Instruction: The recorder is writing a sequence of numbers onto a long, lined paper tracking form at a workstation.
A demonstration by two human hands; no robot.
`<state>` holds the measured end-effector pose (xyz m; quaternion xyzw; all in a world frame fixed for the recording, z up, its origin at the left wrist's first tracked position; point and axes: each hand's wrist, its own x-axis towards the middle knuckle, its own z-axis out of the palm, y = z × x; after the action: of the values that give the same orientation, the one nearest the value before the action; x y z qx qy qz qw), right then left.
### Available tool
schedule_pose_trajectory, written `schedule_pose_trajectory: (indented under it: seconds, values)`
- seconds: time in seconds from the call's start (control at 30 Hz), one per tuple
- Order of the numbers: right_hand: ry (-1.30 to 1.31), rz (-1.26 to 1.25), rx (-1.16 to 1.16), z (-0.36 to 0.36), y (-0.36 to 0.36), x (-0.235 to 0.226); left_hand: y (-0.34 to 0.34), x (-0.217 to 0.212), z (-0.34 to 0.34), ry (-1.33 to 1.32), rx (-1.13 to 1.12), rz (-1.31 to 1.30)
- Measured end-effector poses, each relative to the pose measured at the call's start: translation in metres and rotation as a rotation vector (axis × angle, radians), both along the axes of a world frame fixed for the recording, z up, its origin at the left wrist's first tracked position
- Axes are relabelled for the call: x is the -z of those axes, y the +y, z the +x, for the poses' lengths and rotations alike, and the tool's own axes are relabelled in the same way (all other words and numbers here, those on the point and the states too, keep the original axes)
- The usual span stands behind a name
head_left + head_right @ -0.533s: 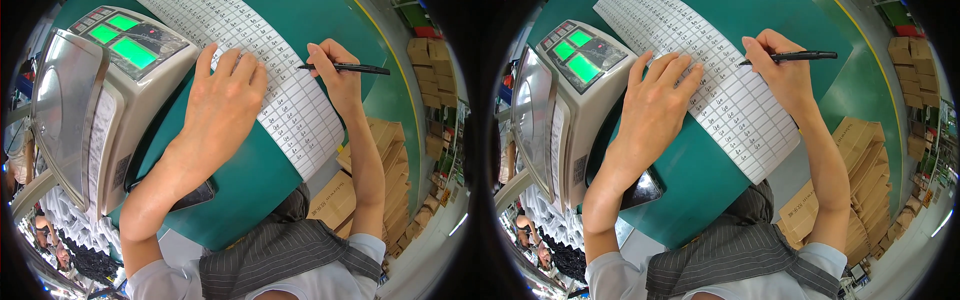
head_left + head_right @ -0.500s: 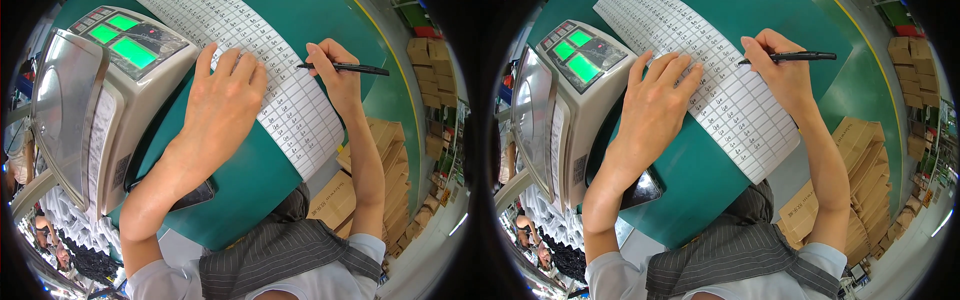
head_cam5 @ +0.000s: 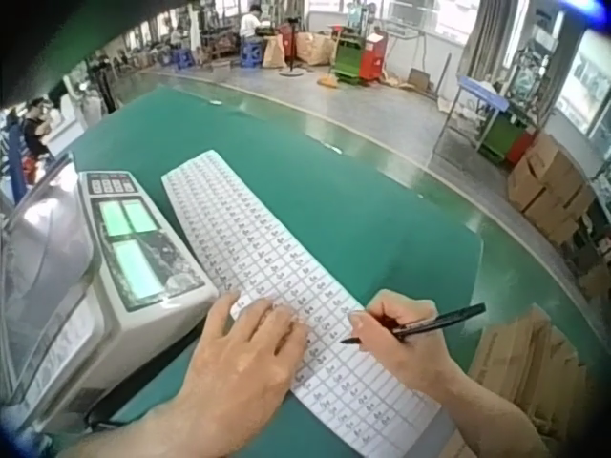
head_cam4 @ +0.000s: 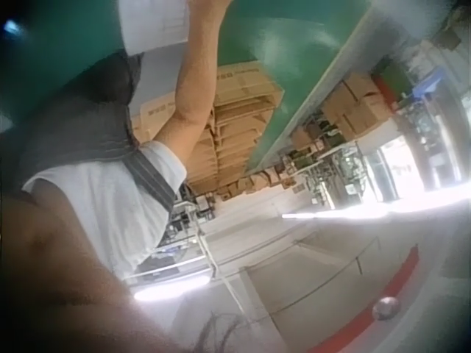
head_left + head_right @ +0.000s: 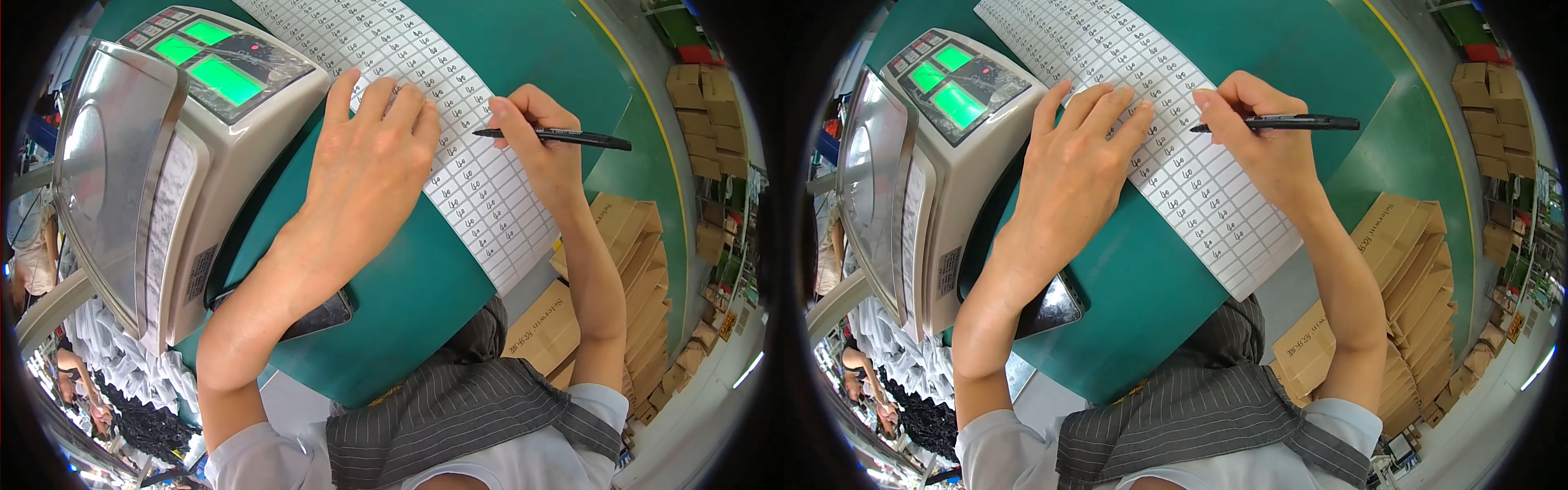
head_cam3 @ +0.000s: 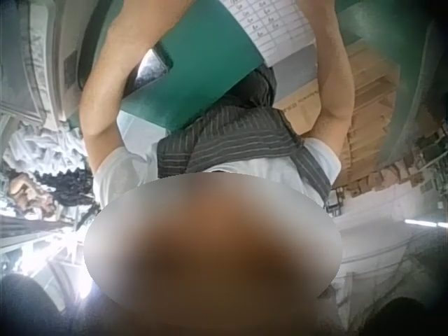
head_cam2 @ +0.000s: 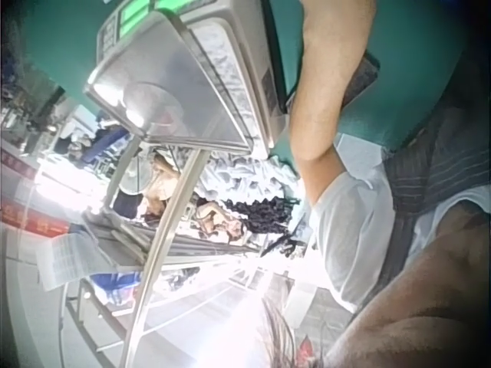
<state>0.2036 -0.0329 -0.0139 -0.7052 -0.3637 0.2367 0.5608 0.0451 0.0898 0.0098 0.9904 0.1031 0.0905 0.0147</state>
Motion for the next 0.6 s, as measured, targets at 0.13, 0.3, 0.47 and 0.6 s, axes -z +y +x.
schedule_pose_trajectory:
  seconds: [0.13,0.3,0.47,0.6]
  values:
    - [-0.034,-0.048,-0.026,0.0004,-0.0003,0.0008,0.0002,0.0002,-0.0007,0.004,-0.002,0.0]
    - [-0.035,-0.053,-0.031,0.0019,-0.0025,0.0015,-0.0004,0.0,-0.0003,0.007,0.0,-0.005]
    - [0.103,0.045,0.019,0.0024,-0.005,-0.0021,-0.0006,0.0078,-0.0011,-0.168,0.038,0.055]
    - [0.073,0.002,0.021,0.0058,-0.0094,-0.0007,-0.0038,0.0026,-0.0034,-0.033,0.009,-0.044]
